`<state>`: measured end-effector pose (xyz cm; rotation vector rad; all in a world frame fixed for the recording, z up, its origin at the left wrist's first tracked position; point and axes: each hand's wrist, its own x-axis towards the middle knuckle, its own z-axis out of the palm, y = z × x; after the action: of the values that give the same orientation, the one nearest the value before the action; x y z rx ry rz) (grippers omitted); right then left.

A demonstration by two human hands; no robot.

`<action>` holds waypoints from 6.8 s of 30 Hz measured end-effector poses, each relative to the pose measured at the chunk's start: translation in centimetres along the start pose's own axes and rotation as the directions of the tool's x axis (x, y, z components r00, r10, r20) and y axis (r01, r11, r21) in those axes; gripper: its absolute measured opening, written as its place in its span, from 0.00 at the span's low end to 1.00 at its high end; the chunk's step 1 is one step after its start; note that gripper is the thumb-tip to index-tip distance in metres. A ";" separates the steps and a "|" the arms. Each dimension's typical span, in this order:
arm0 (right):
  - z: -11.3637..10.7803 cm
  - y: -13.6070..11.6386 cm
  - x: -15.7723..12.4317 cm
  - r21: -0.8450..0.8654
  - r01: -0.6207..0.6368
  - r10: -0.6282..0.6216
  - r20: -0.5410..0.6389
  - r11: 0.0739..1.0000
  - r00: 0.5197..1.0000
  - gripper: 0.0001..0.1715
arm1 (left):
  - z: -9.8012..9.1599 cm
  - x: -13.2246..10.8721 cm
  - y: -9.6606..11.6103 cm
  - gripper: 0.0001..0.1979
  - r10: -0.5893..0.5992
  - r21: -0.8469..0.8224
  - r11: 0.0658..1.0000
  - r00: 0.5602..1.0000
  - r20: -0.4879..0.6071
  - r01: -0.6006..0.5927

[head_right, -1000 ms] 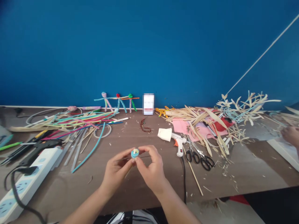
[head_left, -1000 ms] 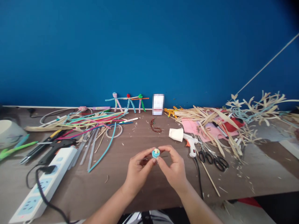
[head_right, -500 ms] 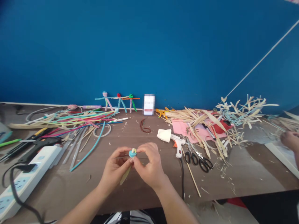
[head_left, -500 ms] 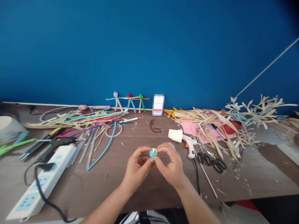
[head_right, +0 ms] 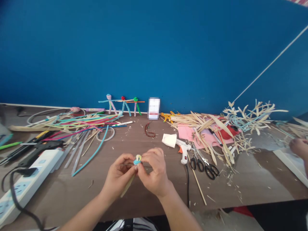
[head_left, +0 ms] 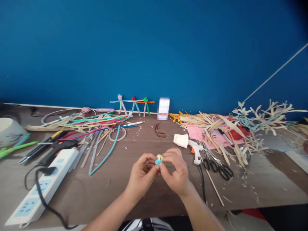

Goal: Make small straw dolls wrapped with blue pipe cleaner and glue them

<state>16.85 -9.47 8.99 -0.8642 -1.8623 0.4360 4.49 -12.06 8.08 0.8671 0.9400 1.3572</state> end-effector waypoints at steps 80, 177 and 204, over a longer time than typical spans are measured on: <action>-8.8 12.3 -2.1 -0.758 -0.613 0.800 -0.216 0.225 0.560 0.24 | -0.7 2.2 -0.3 0.10 -0.254 -0.371 0.893 0.966 0.048 0.254; 0.0 -0.1 1.2 0.486 -0.678 0.644 0.268 0.552 0.716 0.13 | -0.9 1.6 -0.4 0.13 -0.195 -0.118 0.972 0.978 0.075 0.203; -0.3 -0.4 1.6 0.425 -0.668 0.606 0.292 0.611 0.740 0.15 | -1.2 2.0 0.2 0.10 -0.205 -0.034 0.978 0.979 0.000 0.205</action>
<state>16.52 -8.61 10.42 -1.1300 -1.3591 1.3986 3.27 -10.09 7.65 0.7211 0.9788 1.1938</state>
